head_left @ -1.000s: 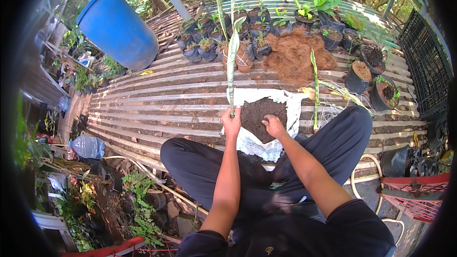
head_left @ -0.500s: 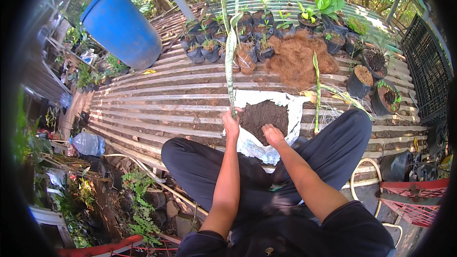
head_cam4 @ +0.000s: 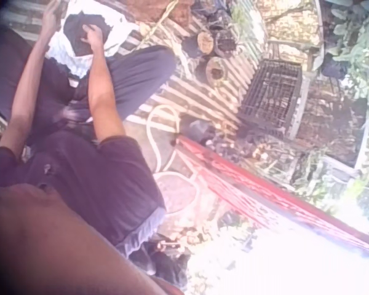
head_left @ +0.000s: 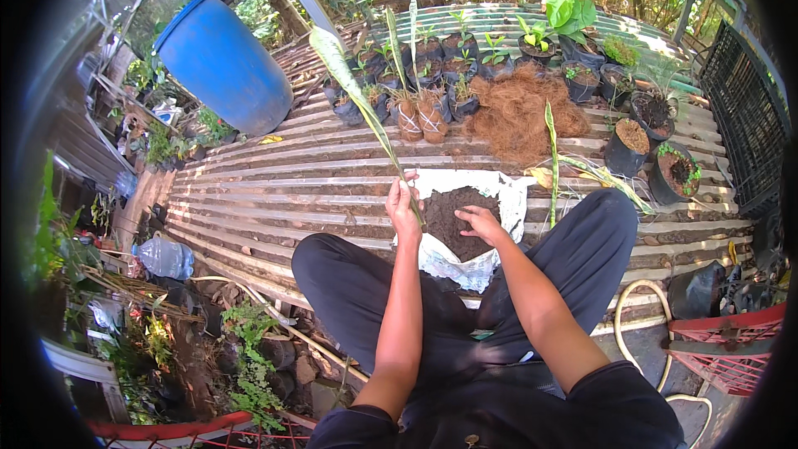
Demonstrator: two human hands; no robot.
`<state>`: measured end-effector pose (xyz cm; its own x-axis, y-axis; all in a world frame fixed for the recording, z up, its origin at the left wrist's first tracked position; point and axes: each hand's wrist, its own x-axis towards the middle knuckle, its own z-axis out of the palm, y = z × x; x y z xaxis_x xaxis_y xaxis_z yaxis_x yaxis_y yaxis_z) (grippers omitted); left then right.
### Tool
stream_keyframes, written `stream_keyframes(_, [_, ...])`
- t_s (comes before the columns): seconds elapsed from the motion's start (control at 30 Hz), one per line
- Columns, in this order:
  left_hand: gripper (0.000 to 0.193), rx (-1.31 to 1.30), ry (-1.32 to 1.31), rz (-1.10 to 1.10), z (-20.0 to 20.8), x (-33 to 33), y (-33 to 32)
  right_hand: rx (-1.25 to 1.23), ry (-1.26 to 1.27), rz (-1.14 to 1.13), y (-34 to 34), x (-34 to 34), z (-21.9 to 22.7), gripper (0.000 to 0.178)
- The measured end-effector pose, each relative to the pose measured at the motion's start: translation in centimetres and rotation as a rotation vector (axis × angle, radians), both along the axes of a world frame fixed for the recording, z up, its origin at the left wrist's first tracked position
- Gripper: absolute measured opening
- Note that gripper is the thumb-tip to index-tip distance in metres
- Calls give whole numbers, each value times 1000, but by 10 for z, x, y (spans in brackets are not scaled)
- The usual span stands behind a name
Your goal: The person sits on a corrugated metal floor and ties a plant's root ball with white string. They then pick up a plant cutting and pack soil around its base by hand, preparing it for planting.
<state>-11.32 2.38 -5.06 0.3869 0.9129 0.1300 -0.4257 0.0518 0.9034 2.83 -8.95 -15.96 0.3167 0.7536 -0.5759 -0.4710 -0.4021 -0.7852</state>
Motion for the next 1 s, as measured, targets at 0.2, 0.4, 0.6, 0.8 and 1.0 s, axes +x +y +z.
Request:
stream_keyframes(0.2, [32, 67, 22, 1, 37, 9, -14, 56, 220, -182, 7, -3, 14, 60])
stream_keyframes(0.4, [33, 10, -53, -56, 65, 15, -14, 180, 356, -56, 14, 8, 7, 50])
stream_keyframes(0.6, [38, 12, -12, -136, 108, 23, 0, -11, 115, -58, 21, 7, 15, 24])
stream_keyframes(0.8, [36, 70, 109, -94, 158, 38, 22, 10, -33, 133, 15, 13, 35, 29])
stream_keyframes(1.0, [35, -3, 18, -114, 162, 50, 40, 22, 8, 175, -1, 16, 63, 48])
